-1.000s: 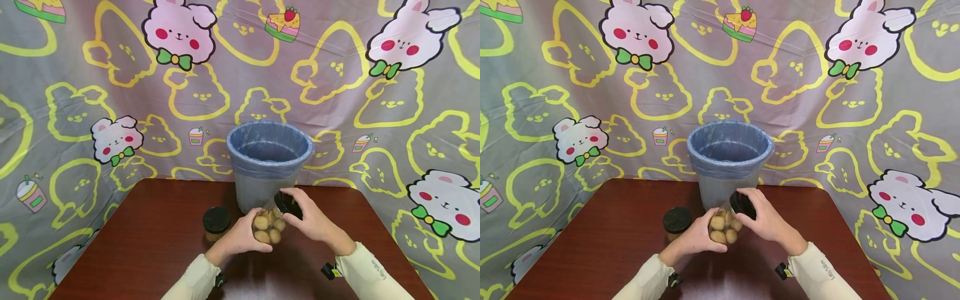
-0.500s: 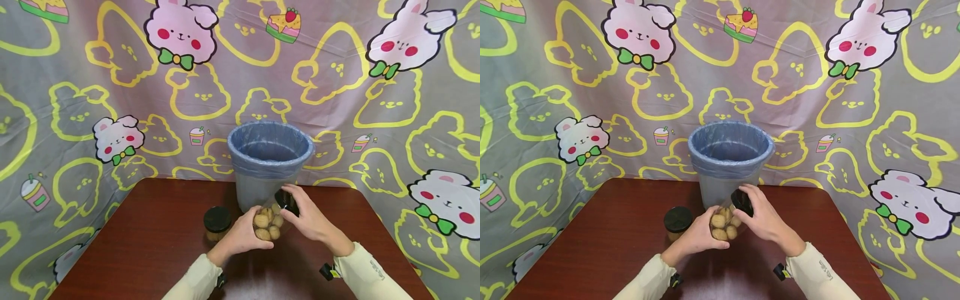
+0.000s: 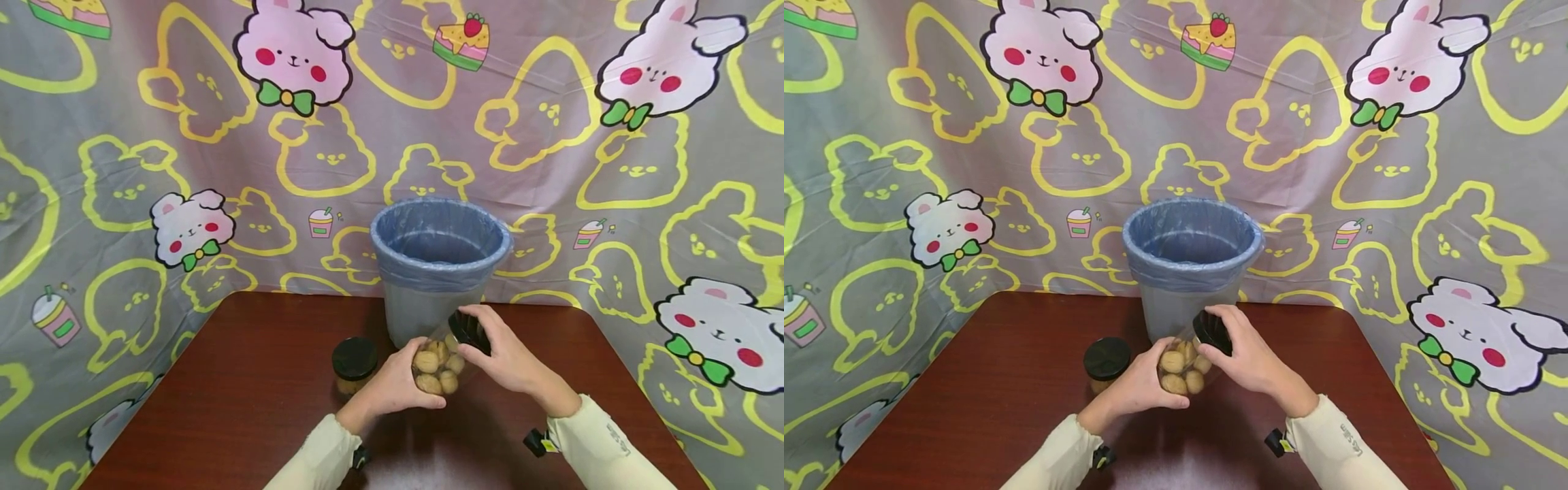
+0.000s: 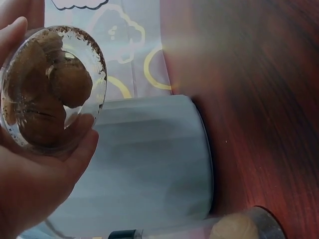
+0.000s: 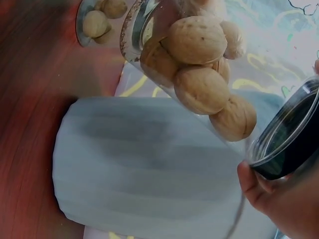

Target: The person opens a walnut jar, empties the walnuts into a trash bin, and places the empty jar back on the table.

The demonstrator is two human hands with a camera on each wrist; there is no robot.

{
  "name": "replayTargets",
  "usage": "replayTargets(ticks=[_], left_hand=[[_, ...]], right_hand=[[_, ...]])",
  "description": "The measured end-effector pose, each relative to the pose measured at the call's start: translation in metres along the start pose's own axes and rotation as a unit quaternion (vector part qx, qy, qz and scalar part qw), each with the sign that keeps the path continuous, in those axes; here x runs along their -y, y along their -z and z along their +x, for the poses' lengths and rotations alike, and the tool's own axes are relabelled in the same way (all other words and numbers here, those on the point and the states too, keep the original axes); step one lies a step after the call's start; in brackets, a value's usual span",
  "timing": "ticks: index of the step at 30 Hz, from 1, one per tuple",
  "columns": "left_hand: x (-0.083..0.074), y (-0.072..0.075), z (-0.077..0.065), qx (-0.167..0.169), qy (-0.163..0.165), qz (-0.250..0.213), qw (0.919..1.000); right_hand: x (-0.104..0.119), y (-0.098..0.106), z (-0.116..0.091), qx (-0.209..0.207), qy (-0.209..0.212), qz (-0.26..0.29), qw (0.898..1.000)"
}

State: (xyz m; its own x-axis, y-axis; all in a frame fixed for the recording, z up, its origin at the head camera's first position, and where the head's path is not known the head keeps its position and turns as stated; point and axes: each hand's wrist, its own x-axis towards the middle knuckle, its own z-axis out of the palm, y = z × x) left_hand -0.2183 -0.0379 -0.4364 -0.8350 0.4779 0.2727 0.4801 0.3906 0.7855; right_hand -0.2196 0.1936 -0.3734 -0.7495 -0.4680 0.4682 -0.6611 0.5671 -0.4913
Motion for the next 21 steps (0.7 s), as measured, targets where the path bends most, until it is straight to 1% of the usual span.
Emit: replayTargets(ticks=[5,14,18,21], left_hand=[[0.0002,0.0017,0.0001,0.008,0.000,-0.004,1.0000],[0.0017,0.0021,-0.0001,0.015,-0.007,-0.017,0.9997],[0.0016,0.0017,0.0004,0.010,-0.004,-0.011,0.9999],[0.0007,0.0005,0.0014,0.002,-0.004,-0.002,1.0000]], right_hand=[[-0.0019,0.0018,-0.0003,0.000,0.026,0.001,1.000],[-0.0037,0.0052,-0.0006,0.022,0.058,0.019,0.998],[-0.0030,0.0053,-0.0008,0.026,0.042,0.014,0.999],[-0.0007,0.0045,-0.0008,0.023,0.008,0.007,1.000]])
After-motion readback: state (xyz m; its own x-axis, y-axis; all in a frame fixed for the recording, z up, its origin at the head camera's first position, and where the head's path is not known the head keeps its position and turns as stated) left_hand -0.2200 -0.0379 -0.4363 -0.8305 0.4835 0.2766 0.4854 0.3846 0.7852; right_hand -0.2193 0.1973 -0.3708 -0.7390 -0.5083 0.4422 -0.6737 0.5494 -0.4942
